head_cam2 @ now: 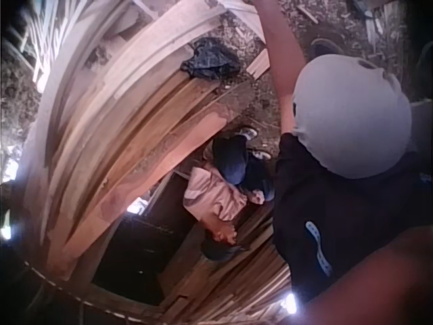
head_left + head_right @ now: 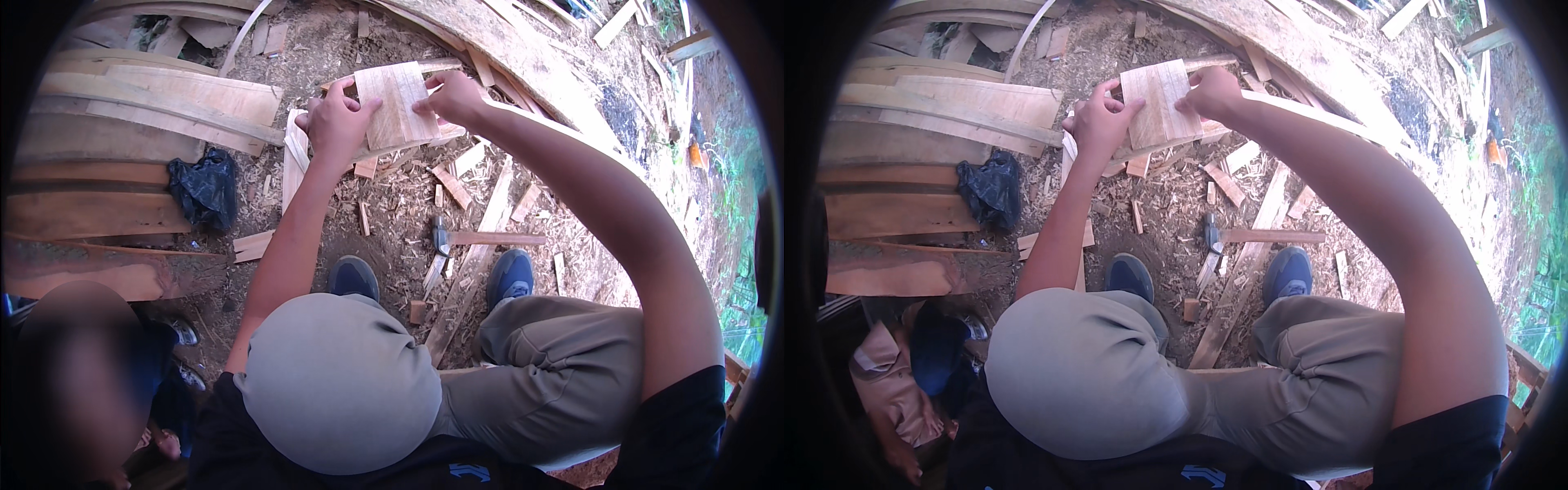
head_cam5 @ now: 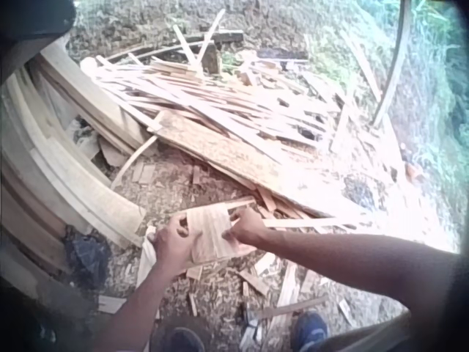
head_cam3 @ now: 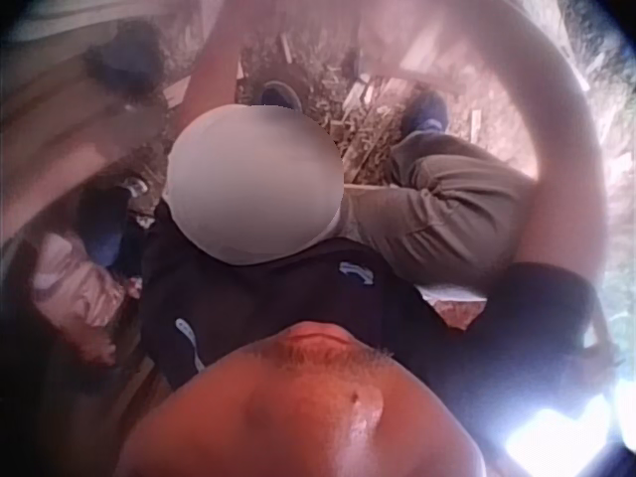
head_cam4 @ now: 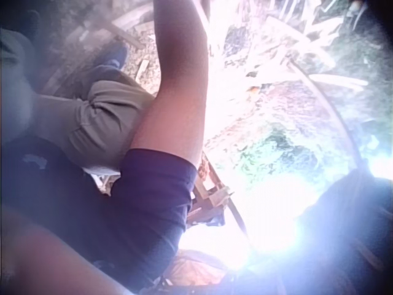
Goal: The person uses a hammer to split small pieces of wood on a larger block. They repeatedly pick up wood pieces, position them, and strike them to create smaller slivers. The person also arranges the split pieces into a small stack.
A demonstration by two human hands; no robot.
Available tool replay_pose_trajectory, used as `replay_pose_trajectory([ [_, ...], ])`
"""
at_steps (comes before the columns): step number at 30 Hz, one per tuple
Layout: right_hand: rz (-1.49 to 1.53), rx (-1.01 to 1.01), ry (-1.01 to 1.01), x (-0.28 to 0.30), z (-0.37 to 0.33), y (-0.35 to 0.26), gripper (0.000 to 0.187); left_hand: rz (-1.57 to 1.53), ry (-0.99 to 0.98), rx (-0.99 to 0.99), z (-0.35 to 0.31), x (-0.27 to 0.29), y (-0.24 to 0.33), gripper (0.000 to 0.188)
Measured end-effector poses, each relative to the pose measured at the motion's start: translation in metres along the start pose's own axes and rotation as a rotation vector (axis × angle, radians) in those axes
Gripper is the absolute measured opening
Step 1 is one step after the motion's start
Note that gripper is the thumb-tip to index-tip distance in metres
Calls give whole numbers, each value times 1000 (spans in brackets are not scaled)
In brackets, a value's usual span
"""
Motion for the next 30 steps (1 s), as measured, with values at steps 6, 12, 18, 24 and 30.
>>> replay_pose_trajectory([
  [6,-5,5,5,1,-2,-2,61,32,9,4,-1,0,1,63],
  [12,-20,15,27,-1,1,-1,59,43,-2,-1,-1,2,2,65],
  [18,17,-17,29,0,-2,1,59,46,-39,4,2,-2,2,66],
  [24,-45,-67,54,1,-3,2,52,23,-47,9,4,-6,2,65],
  [30,-128,-149,60,3,-9,-10,47,18,-25,-23,5,-8,-1,64],
])
Point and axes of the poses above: each hand's wrist, its own z-axis towards the middle knuckle, its own x-axis out of the back of the hand, y = z × x, the point moved 8 cm from there along z, towards the middle knuckle, and after that the axes turned 5 degrees about y, right-handed, at the moved point
